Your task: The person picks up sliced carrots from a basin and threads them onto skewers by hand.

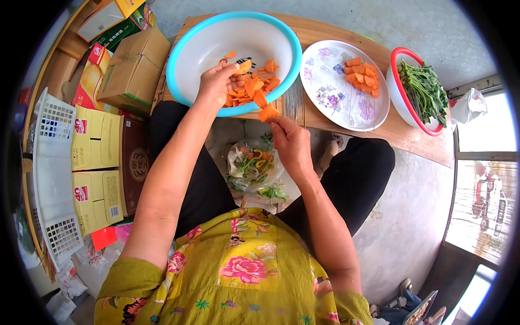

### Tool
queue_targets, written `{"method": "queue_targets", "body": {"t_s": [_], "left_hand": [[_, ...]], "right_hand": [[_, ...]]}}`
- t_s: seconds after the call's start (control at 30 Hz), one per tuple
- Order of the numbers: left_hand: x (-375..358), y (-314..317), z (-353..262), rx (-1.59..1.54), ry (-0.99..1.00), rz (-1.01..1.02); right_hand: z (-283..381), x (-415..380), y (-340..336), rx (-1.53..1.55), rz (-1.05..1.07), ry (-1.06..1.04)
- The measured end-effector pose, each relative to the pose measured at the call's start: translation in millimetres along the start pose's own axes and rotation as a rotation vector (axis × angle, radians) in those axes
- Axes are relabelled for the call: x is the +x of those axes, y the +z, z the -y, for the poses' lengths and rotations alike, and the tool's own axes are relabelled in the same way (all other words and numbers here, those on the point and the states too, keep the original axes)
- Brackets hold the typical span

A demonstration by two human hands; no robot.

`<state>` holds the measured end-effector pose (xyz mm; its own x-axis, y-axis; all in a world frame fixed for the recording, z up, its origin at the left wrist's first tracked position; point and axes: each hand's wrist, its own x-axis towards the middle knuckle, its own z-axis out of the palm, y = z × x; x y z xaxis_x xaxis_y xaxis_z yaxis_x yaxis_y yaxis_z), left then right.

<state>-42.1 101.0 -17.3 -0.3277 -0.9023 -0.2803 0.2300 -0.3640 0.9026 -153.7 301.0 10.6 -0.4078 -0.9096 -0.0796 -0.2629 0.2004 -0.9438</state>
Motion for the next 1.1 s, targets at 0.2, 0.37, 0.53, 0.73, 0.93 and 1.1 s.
{"method": "queue_targets", "body": {"t_s": [0.2,0.37,0.53,0.73,0.93,1.1], "left_hand": [[8.2,-9.0,-1.6,-0.137,-0.174,0.108],[7.1,-11.4,-7.2,-0.113,-0.236,0.146],[9.1,-14.5,-10.5,-0.230,-0.324,0.180],[2.3,-12.5,-21.4,-0.345,-0.423,0.216],[-1.6,-11.3,-27.4,-0.403,-0.469,0.308],[-3.3,-10.8,-29.0,-0.419,-0.478,0.324]], "right_hand": [[1.5,-2.3,-5.4,0.019,-0.001,-0.015],[-5.7,-1.0,-9.4,-0.005,0.001,-0.015],[-12.7,0.2,-9.5,0.014,-0.006,-0.039],[-22.7,4.9,-10.2,-0.018,-0.018,-0.045],[-35.6,8.3,-7.9,0.134,0.039,0.064],[-29.1,6.8,-3.5,-0.007,-0.090,-0.082]]}}
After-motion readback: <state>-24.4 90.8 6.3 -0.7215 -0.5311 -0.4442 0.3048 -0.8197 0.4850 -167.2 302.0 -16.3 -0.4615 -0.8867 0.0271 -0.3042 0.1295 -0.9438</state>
